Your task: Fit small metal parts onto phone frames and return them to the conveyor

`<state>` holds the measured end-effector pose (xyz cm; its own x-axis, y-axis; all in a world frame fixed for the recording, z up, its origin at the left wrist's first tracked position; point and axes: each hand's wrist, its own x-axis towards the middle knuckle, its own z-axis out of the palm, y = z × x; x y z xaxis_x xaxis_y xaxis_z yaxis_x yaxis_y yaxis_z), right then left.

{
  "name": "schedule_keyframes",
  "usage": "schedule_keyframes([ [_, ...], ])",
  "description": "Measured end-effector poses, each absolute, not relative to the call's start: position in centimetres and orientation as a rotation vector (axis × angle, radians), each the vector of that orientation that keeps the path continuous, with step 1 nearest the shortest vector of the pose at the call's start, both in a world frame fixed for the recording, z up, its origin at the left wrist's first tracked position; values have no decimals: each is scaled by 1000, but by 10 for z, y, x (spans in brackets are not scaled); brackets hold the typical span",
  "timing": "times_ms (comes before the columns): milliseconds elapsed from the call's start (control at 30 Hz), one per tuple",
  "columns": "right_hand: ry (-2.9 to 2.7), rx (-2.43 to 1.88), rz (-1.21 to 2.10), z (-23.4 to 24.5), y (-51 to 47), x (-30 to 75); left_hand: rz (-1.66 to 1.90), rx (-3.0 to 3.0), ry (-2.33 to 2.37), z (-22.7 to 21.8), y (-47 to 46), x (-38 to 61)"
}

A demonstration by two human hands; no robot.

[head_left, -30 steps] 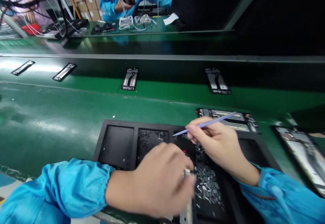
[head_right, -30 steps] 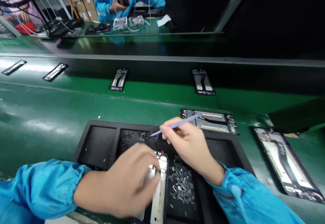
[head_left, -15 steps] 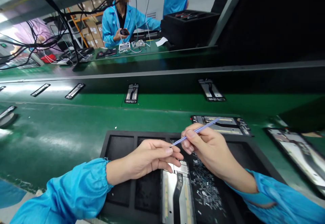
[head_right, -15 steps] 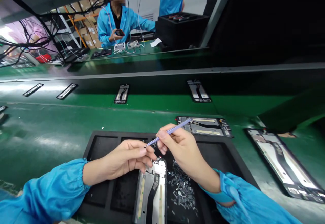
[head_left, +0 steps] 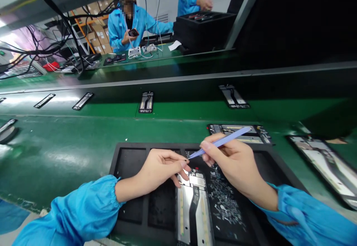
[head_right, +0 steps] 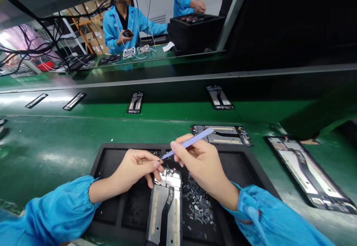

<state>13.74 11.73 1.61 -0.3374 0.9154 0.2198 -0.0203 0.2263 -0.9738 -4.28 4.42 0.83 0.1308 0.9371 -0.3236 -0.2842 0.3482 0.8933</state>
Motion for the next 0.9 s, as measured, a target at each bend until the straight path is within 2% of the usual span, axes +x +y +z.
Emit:
schedule_keyframes([
  [267,-1668,-891,1147,21,116,138,993,776,1070,9,45,-43],
  [433,-1655,-906,1193,20,117,138,988,809,1076,6,46,-45],
  [567,-1439,-1035,1279,9,113,132,989,952,1287,-1,51,-52],
  [700,-1324,-1055,1239,-14,103,124,781,1147,1448,0,55,-58],
  [900,-1490,-1280,1079,-28,93,123,549,1072,1321,-6,58,-57],
])
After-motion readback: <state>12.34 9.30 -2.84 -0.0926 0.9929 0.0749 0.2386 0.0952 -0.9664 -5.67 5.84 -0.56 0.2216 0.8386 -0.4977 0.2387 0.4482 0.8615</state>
